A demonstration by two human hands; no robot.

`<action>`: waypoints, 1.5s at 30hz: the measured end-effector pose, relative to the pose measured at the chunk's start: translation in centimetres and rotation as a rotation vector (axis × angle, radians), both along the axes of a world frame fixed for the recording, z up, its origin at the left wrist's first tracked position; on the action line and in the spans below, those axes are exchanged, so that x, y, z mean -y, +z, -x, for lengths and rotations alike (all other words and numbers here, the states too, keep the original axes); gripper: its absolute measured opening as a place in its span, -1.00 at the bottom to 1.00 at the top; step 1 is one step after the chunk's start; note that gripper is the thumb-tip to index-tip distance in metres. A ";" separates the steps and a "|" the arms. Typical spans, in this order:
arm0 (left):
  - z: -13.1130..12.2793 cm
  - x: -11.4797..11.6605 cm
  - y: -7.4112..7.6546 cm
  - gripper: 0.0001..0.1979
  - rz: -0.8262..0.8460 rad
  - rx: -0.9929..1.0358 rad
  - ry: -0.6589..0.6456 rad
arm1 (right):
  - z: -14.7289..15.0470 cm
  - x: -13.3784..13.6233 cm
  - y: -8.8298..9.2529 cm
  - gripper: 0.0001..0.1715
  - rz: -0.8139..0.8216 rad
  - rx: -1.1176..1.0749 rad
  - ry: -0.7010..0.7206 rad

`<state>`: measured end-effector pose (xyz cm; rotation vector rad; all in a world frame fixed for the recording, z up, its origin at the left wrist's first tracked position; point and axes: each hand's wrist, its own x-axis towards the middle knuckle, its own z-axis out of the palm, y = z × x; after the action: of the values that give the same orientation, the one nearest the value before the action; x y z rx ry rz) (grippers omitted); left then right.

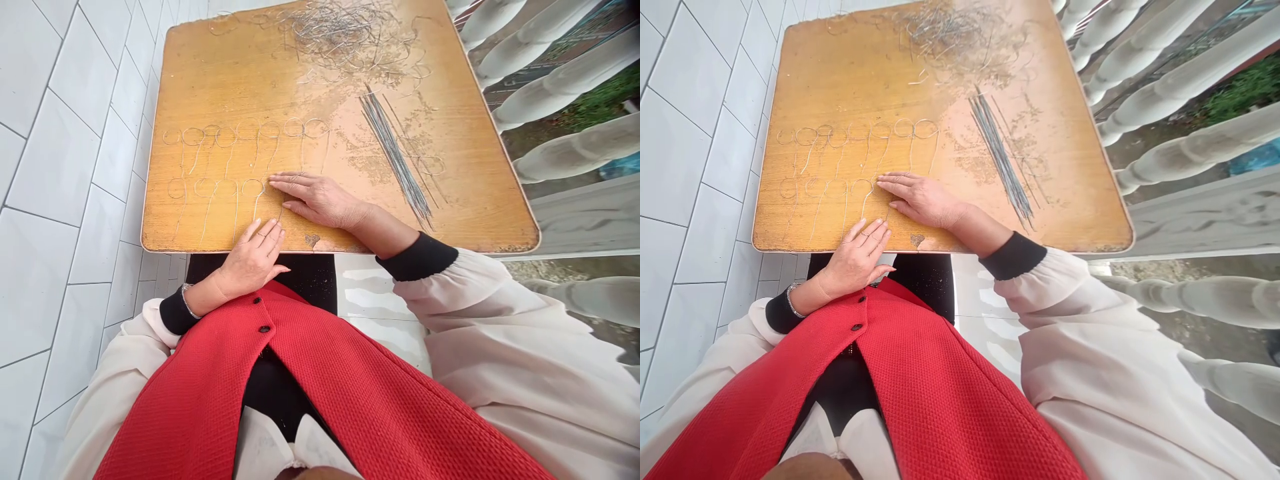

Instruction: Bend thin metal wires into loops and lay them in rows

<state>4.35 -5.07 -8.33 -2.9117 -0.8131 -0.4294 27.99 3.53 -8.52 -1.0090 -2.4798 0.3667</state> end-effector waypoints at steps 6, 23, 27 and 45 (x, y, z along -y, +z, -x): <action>0.2 0.3 -0.2 -0.34 0.002 0.097 0.047 | -0.7 0.0 0.2 -0.34 -0.010 -0.047 -0.073; 1.0 -0.8 0.3 -0.36 0.105 0.111 0.054 | 0.0 3.2 0.3 -0.59 -0.122 -0.034 -0.003; 0.8 -2.8 1.3 -0.28 0.131 0.095 0.171 | -0.3 2.8 0.2 -0.57 -0.118 -0.029 -0.004; 2.9 -2.8 0.7 -0.44 0.074 0.110 0.220 | 1.8 8.0 0.0 -0.65 -0.257 -0.002 -0.003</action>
<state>1.45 -2.25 -7.59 -2.8402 -1.1740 -0.5527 26.19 -4.43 -8.57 -0.9046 -2.4451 0.0449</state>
